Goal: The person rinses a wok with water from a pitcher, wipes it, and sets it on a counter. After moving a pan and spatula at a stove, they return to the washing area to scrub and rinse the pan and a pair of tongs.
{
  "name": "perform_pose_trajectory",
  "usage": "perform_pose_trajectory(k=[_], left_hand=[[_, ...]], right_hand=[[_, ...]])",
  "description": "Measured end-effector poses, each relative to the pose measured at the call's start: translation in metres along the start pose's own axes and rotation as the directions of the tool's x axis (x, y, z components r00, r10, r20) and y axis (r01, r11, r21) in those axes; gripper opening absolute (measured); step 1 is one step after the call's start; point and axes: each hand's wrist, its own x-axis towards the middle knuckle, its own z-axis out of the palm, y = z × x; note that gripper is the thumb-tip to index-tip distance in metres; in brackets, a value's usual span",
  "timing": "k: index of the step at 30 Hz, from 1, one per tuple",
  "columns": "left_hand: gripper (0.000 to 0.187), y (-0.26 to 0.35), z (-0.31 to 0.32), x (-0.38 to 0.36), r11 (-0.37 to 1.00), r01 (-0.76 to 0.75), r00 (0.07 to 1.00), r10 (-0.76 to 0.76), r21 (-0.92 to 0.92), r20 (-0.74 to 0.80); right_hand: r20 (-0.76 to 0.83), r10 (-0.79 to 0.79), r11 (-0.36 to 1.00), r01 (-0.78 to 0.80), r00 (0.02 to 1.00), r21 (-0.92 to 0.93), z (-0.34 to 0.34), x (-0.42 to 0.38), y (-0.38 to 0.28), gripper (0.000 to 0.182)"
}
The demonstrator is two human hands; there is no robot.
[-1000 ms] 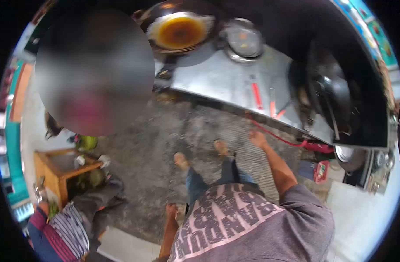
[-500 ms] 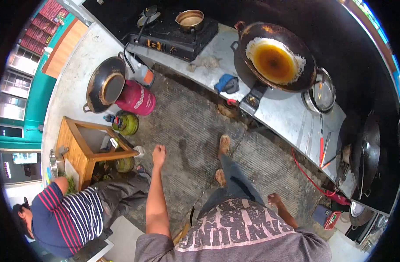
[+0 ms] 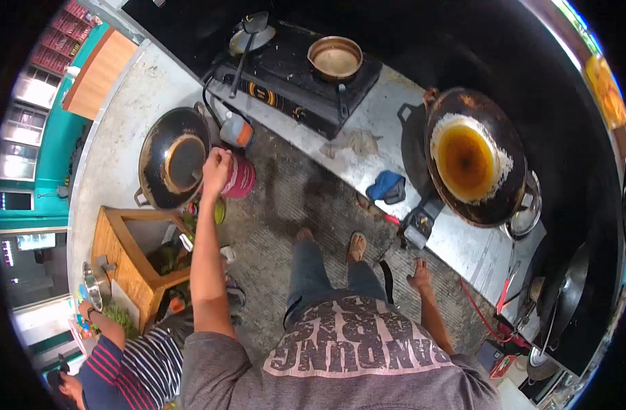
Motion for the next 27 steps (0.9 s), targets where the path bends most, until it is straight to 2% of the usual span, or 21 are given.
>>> perform_pose_trajectory(k=[1,3,4,5,6,7,8,9,11,12,14,15,16,17,18,19,20,22,25,26,27], left_hand=[[0.020,-0.015,-0.011,0.028,0.996,-0.003,0.999,0.008,-0.091,0.045],[0.018,-0.008,-0.030,0.080,0.997,0.019,1.000,-0.019,0.077,-0.002],[0.016,-0.018,-0.038,0.113,0.998,-0.062,0.998,0.062,0.011,0.010],[0.013,-0.013,-0.045,0.143,0.987,-0.115,0.993,0.115,0.111,0.003],[0.013,-0.020,-0.048,0.179,0.978,-0.148,0.989,0.151,0.149,-0.009],[0.014,-0.030,-0.053,0.215,0.966,-0.183,0.981,0.191,0.183,-0.025],[0.016,-0.048,-0.058,0.255,0.904,-0.274,0.955,0.295,0.327,-0.016],[0.019,-0.056,-0.061,0.290,0.819,-0.346,0.920,0.393,0.458,-0.008],[0.035,-0.078,-0.064,0.339,0.727,-0.293,0.935,0.354,0.621,0.026],[0.039,-0.095,-0.061,0.358,0.668,-0.278,0.938,0.343,0.690,0.047],[0.052,-0.125,-0.052,0.405,0.575,-0.271,0.945,0.312,0.772,0.099],[0.054,-0.128,-0.052,0.423,0.657,-0.232,0.973,0.141,0.717,0.185],[0.056,-0.128,-0.050,0.438,0.730,-0.166,0.961,-0.030,0.663,0.275],[0.058,-0.130,-0.046,0.452,0.788,-0.080,0.913,-0.188,0.610,0.363],[0.052,-0.138,-0.041,0.462,0.872,-0.004,0.882,-0.227,0.490,0.412],[0.046,-0.151,-0.035,0.471,0.927,0.083,0.848,-0.258,0.365,0.462],[0.041,-0.163,-0.033,0.481,0.955,0.172,0.812,-0.277,0.243,0.514],[0.021,-0.152,-0.036,0.492,0.915,0.398,0.702,-0.347,0.061,0.622],[0.021,-0.150,-0.027,0.508,0.790,0.603,0.487,-0.473,0.110,0.734],[0.020,-0.152,-0.026,0.509,0.786,0.612,0.477,-0.458,0.090,0.750],[0.020,-0.154,-0.024,0.510,0.779,0.623,0.466,-0.445,0.074,0.765]], right_hand=[[0.004,0.021,1.000,-0.021,1.000,-0.009,-0.008,0.017,-0.021,0.048],[0.063,0.060,0.998,-0.062,0.996,0.030,-0.020,0.052,-0.057,0.051],[0.124,0.080,0.993,-0.090,0.989,0.079,-0.024,0.068,-0.076,0.048],[0.173,0.097,0.984,-0.121,0.980,0.133,-0.032,0.089,-0.103,0.047],[0.383,0.035,0.999,-0.046,0.923,0.018,-0.085,0.095,-0.159,0.042],[0.358,0.147,0.989,-0.139,0.922,-0.047,-0.097,0.103,-0.198,0.039],[0.487,0.097,0.995,-0.097,0.868,-0.025,-0.118,0.109,-0.241,0.039],[0.505,0.009,0.999,-0.031,0.863,0.036,-0.120,0.127,-0.267,0.040],[0.528,-0.168,0.982,0.093,0.832,0.166,-0.123,0.163,-0.317,0.042],[0.351,-0.336,0.930,0.251,0.874,0.267,-0.141,0.174,-0.367,0.043],[0.121,-0.419,0.848,0.340,0.900,0.407,-0.143,0.220,-0.441,0.048],[0.242,-0.292,0.931,0.217,0.925,0.292,-0.181,0.235,-0.498,0.048],[0.084,-0.382,0.860,0.321,0.920,0.398,-0.168,0.267,-0.524,0.049],[0.026,-0.342,0.781,0.269,0.939,0.563,-0.168,0.292,-0.557,0.054],[0.026,-0.322,0.624,0.191,0.946,0.758,-0.172,0.314,-0.593,0.061],[0.032,-0.322,0.541,0.156,0.946,0.826,-0.160,0.343,-0.621,0.063],[0.003,-0.320,0.503,0.167,0.948,0.848,-0.142,0.376,-0.646,0.056],[0.257,-0.447,0.334,-0.107,0.857,0.937,-0.162,0.399,-0.696,0.048],[0.412,-0.399,0.254,-0.333,0.819,0.908,-0.166,0.409,-0.745,0.042],[0.425,-0.381,0.154,-0.397,0.821,0.905,-0.164,0.407,-0.752,0.036],[0.358,-0.335,0.186,-0.311,0.872,0.932,-0.151,0.414,-0.753,0.034]])
